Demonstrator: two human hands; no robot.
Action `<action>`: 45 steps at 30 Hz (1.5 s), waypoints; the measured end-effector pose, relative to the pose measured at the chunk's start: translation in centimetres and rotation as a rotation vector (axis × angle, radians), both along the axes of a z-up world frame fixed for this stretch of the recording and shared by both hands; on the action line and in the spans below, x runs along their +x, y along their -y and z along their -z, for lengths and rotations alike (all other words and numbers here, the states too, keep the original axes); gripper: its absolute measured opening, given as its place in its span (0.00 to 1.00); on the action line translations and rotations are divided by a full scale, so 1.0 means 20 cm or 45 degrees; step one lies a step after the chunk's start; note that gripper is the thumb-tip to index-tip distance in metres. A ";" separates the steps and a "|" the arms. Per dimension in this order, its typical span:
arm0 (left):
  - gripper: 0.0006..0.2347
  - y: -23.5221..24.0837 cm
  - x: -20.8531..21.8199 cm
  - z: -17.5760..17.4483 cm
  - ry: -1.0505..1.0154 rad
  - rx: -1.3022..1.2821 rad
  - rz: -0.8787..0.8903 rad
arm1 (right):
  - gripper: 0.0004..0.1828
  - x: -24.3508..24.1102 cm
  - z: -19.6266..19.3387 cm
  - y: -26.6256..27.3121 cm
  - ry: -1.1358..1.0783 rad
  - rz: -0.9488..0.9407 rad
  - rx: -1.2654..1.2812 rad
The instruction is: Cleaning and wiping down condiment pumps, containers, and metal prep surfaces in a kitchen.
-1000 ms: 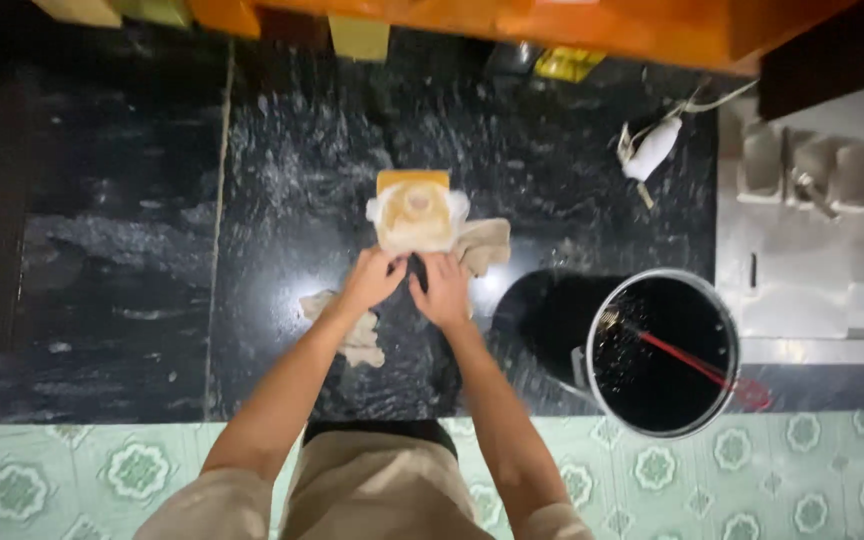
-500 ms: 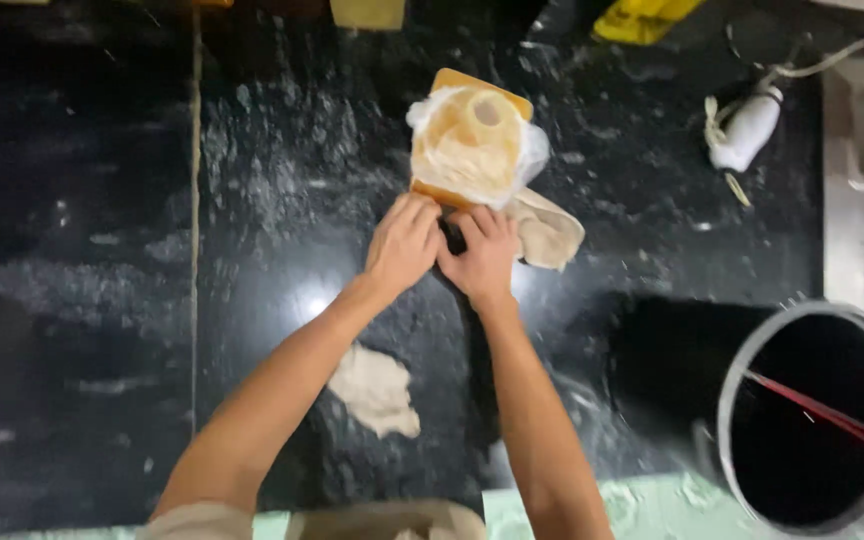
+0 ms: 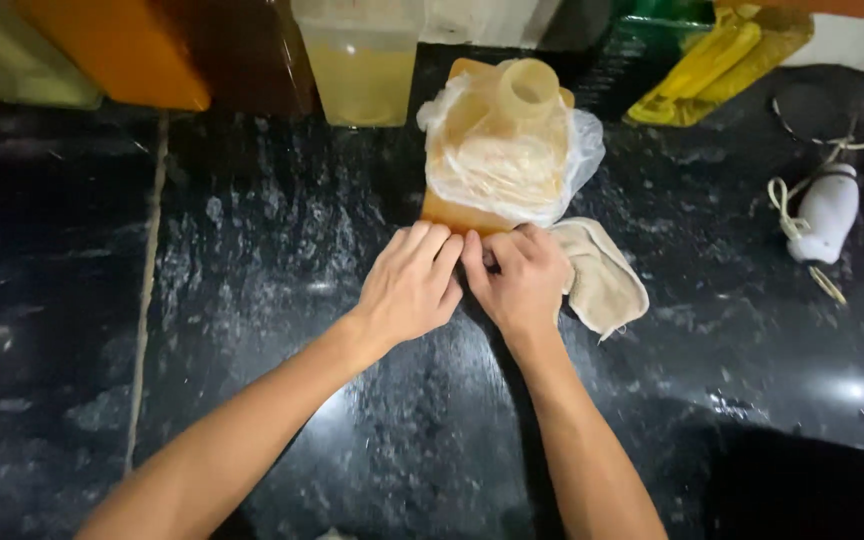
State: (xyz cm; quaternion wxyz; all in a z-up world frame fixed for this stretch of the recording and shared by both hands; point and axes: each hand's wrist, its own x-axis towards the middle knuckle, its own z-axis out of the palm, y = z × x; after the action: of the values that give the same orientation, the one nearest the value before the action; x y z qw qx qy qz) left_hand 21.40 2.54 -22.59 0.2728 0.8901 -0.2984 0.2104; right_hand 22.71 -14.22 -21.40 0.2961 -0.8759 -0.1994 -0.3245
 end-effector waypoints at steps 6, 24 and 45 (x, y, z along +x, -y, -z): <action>0.16 0.03 0.26 0.06 -0.100 0.064 -0.106 | 0.19 0.27 0.02 -0.01 0.102 0.054 -0.076; 0.18 0.05 -0.06 -0.01 0.033 0.079 -0.304 | 0.20 -0.09 -0.02 -0.01 -0.140 0.047 -0.077; 0.21 0.12 -1.55 -0.11 -0.465 0.091 -0.981 | 0.15 -1.26 -0.16 0.09 -0.682 -0.193 0.491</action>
State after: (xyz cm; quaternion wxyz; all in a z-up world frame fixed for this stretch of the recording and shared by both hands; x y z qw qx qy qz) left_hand -9.67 0.09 -20.42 0.1915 0.9681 0.1020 0.1253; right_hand -2.57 -15.96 -18.26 0.5216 -0.8406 -0.1140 -0.0915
